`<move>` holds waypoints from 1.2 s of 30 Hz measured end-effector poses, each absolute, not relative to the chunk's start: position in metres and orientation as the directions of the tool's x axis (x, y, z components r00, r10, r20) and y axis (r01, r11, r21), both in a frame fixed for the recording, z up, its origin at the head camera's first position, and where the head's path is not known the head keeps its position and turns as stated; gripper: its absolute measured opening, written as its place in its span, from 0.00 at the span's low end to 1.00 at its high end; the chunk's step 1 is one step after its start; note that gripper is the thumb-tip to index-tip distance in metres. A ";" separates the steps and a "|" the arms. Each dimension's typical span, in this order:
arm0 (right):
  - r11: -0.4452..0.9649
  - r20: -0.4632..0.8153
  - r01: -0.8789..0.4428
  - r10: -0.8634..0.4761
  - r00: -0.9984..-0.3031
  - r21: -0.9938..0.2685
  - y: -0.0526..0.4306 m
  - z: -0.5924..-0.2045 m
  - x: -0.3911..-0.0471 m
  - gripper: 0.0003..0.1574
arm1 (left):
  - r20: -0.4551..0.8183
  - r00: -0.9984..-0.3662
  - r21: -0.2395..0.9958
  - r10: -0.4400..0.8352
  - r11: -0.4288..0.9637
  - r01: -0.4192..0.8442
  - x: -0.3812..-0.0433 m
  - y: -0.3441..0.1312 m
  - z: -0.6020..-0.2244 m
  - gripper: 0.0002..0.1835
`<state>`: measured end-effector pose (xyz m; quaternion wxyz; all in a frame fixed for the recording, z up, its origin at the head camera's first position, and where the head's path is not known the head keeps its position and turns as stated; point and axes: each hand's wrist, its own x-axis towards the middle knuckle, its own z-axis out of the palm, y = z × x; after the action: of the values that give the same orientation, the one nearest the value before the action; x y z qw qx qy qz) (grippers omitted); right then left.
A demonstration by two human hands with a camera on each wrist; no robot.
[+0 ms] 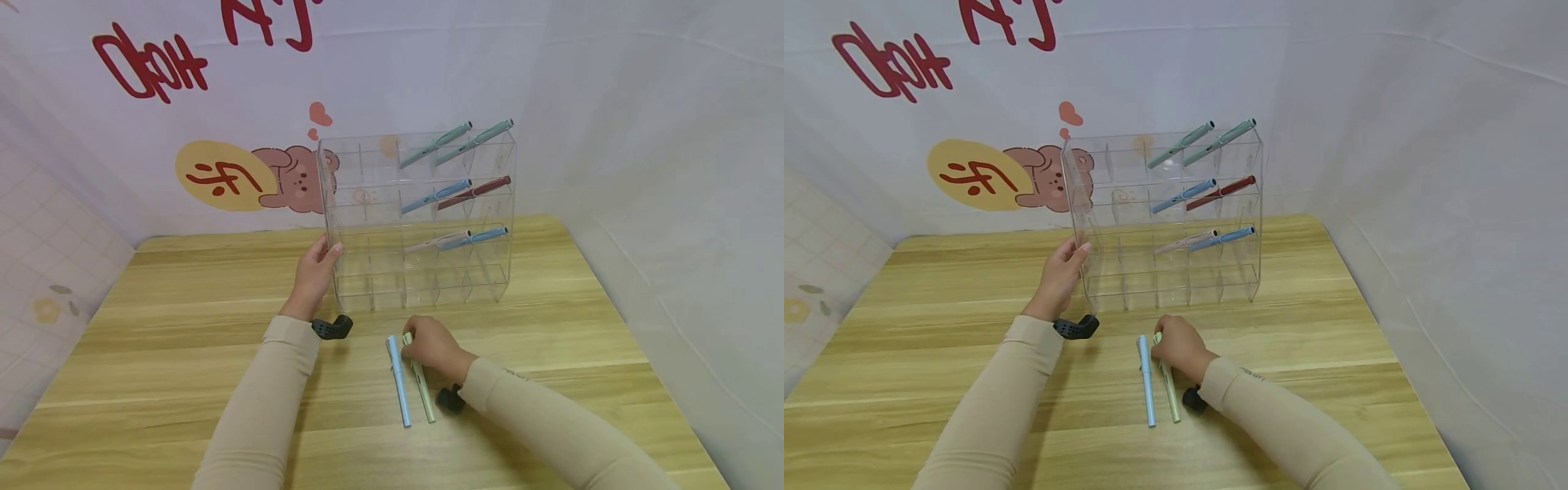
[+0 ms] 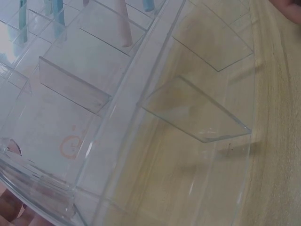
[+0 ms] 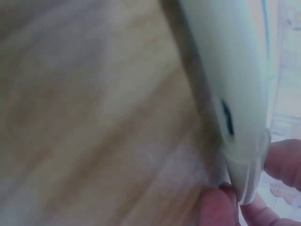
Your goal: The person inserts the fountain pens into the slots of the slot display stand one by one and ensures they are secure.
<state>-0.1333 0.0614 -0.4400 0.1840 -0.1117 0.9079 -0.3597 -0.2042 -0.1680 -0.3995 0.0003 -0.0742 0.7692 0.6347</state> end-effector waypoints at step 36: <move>0.277 -0.160 0.127 -0.097 -0.982 -0.952 0.115 -0.391 -0.161 0.24 | -0.101 -0.988 0.978 -0.120 0.171 -0.121 -0.203 -0.166 -0.397 0.30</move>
<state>-0.1605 0.1147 -0.3913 0.0935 0.0094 0.7937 -0.6011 -0.2032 -0.1663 -0.3970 0.0004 -0.0790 0.7652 0.6389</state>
